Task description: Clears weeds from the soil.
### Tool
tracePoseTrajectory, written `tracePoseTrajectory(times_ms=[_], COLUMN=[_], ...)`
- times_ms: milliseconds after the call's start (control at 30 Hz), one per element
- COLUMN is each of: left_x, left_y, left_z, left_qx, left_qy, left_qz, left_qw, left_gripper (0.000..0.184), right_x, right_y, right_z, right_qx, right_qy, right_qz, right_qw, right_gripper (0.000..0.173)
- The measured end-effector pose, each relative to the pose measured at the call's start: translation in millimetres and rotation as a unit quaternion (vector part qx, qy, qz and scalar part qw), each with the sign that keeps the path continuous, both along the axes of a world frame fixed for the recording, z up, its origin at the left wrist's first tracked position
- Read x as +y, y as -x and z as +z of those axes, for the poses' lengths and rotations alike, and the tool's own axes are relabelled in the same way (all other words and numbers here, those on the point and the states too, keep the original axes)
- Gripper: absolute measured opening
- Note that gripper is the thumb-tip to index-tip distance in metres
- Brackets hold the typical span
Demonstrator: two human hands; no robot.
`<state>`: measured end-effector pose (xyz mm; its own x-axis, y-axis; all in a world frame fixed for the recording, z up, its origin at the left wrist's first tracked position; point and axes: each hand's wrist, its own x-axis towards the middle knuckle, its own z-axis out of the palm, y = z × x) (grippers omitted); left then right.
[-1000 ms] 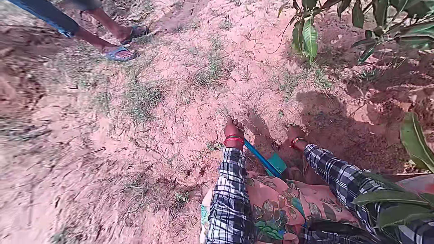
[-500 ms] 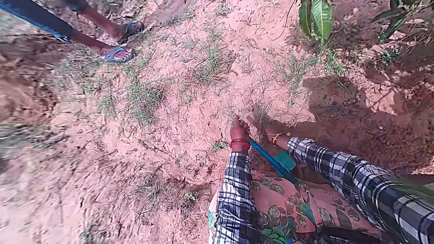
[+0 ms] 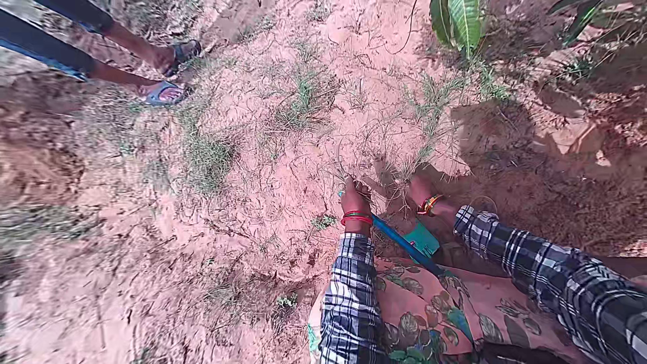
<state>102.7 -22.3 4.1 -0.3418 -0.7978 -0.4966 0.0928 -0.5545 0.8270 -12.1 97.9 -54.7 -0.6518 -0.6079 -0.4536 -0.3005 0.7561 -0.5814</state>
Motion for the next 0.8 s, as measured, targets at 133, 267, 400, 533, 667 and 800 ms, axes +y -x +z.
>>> tracePoseTrajectory(times_ms=[133,267,400,533,667,800], left_x=[3.0,4.7,7.1,13.0,8.9,-6.4], left_y=[1.9,3.2,7.9,10.6,8.4,-5.5], left_z=[5.0,13.1,8.7,12.8,10.2,-24.5], left_qx=[-0.010,-0.005,-0.032,-0.047,-0.066,-0.257], left_qy=[0.015,0.013,0.034,0.053,0.068,0.299], left_qz=[0.003,0.022,0.005,-0.004,-0.007,-0.148], left_qw=[1.000,1.000,0.999,0.997,0.995,0.907], left_gripper=[0.031,0.029,0.029,0.032,0.033,0.037], right_x=[-50.8,-72.7,-65.8,-45.1,-34.9,10.8], right_y=[-2.6,-16.0,-10.5,-14.8,-35.0,-83.6], right_z=[-13.3,-28.8,-45.1,-52.0,-17.4,9.1], right_qx=[0.107,0.138,0.051,-0.058,-0.125,-0.182], right_qy=[-0.024,0.017,0.009,0.041,0.071,0.122], right_qz=[0.106,0.214,0.235,0.067,-0.092,-0.037], right_qw=[0.988,0.967,0.971,0.995,0.985,0.975], right_gripper=[0.051,0.034,0.027,0.038,0.038,0.039])
